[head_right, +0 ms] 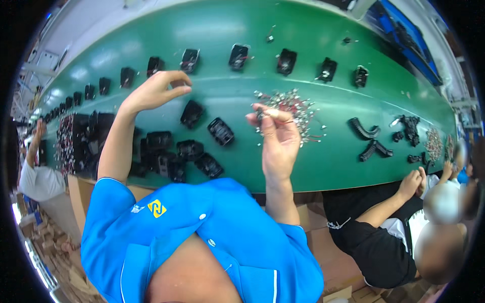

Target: The person is assembling plastic housing components and packing them into a large shipping box with protective material.

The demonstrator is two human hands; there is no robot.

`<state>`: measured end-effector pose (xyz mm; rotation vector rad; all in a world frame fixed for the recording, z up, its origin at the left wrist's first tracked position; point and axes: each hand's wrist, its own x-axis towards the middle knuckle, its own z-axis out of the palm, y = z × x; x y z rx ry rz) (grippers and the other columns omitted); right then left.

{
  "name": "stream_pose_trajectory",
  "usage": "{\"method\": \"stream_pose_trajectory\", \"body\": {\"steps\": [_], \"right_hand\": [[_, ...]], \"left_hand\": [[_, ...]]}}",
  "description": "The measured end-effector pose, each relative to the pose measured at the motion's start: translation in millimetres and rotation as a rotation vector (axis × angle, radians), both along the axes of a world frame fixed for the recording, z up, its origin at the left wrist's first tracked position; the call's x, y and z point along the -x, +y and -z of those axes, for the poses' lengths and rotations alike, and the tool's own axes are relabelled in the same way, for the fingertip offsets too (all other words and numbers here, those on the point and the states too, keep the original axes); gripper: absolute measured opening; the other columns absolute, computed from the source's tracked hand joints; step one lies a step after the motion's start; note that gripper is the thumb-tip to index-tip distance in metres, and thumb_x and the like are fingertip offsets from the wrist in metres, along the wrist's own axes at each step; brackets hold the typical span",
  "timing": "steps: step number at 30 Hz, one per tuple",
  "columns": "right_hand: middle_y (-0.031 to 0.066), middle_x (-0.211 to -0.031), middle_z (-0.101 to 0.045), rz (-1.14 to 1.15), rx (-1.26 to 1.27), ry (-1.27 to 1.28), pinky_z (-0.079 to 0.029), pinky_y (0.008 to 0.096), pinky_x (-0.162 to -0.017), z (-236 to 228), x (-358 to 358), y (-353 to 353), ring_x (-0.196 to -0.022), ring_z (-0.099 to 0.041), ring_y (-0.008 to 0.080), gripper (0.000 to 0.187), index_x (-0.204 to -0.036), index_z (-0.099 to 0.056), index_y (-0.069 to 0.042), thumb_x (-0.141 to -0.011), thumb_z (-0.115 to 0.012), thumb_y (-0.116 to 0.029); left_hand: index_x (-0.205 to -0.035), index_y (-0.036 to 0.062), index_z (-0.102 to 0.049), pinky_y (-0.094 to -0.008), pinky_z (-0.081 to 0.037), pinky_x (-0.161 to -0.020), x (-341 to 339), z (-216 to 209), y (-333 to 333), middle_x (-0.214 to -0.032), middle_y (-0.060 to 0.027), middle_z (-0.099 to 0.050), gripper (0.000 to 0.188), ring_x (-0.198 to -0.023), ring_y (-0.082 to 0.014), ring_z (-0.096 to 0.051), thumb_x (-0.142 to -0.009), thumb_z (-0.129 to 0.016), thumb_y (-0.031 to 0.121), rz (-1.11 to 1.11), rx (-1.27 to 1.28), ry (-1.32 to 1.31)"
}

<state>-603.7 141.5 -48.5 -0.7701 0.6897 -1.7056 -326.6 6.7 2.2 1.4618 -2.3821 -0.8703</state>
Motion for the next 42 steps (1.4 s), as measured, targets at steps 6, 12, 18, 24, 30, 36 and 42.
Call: {"method": "stream_pose_trajectory", "body": {"steps": [6,12,18,24,30,36,42], "right_hand": [[0.0194,-0.120,-0.064,-0.040,-0.048,0.042,-0.057,0.0381,-0.091,3,-22,-6,-0.099,-0.069,0.0273,0.015,-0.112,-0.060,-0.002,-0.097,-0.062,0.000],[0.0188,-0.122,-0.064,-0.060,0.000,0.141,-0.056,0.0380,-0.093,-15,-47,-4,-0.103,-0.068,0.0274,0.015,-0.111,-0.058,-0.002,-0.097,-0.061,0.002],[0.0169,-0.118,-0.066,-0.084,0.268,0.528,-0.054,0.0370,-0.089,-26,-81,-3,-0.098,-0.066,0.0248,0.019,-0.106,-0.057,-0.006,-0.091,-0.065,0.001],[0.0006,-0.111,-0.070,0.233,0.570,1.122,-0.043,0.0350,-0.094,-36,-96,-23,-0.098,-0.062,0.0192,0.023,-0.100,-0.063,-0.010,-0.081,-0.070,0.001],[-0.0030,-0.106,-0.070,0.309,0.417,1.305,-0.036,0.0414,-0.103,-31,-95,-28,-0.102,-0.062,0.0200,0.020,-0.097,-0.064,-0.012,-0.080,-0.070,-0.002],[-0.0045,-0.101,-0.071,0.190,0.316,1.298,-0.030,0.0470,-0.108,-29,-93,-26,-0.109,-0.060,0.0200,0.019,-0.095,-0.065,-0.013,-0.080,-0.071,-0.002],[-0.0024,-0.108,-0.067,0.280,0.328,1.413,-0.026,0.0479,-0.109,-27,-100,-25,-0.116,-0.055,0.0222,0.021,-0.093,-0.064,-0.013,-0.077,-0.072,-0.003]], "left_hand": [[-0.109,0.0008,-0.063,-0.0370,-0.051,-0.074,-10,29,55,-0.094,-0.0127,-0.066,0.029,-0.084,-0.0229,-0.063,-0.093,-0.067,0.026,-0.123,-0.042,-0.165],[-0.112,0.0015,-0.057,-0.0416,-0.050,-0.074,4,58,46,-0.100,-0.0151,-0.067,0.027,-0.084,-0.0293,-0.065,-0.098,-0.059,0.024,-0.052,0.120,-0.131],[-0.125,0.0055,-0.055,-0.0328,-0.048,-0.069,25,34,59,-0.097,-0.0147,-0.065,0.026,-0.085,-0.0183,-0.062,-0.101,-0.049,0.014,-0.125,-0.287,0.636],[-0.141,0.0102,-0.046,-0.0289,-0.050,-0.072,34,15,84,-0.112,-0.0142,-0.062,0.038,-0.092,-0.0159,-0.060,-0.103,-0.045,0.012,-0.203,-0.663,1.404],[-0.151,0.0126,-0.037,-0.0298,-0.054,-0.080,27,9,89,-0.120,-0.0131,-0.059,0.046,-0.097,-0.0173,-0.061,-0.106,-0.043,0.014,-0.261,-0.829,1.667],[-0.154,0.0122,-0.033,-0.0273,-0.055,-0.080,22,14,90,-0.122,-0.0136,-0.058,0.051,-0.100,-0.0172,-0.062,-0.106,-0.048,0.020,-0.266,-0.782,1.493],[-0.153,0.0109,-0.034,-0.0318,-0.054,-0.087,19,21,90,-0.118,-0.0139,-0.060,0.053,-0.102,-0.0178,-0.061,-0.104,-0.054,0.014,-0.289,-0.791,1.498]]}}
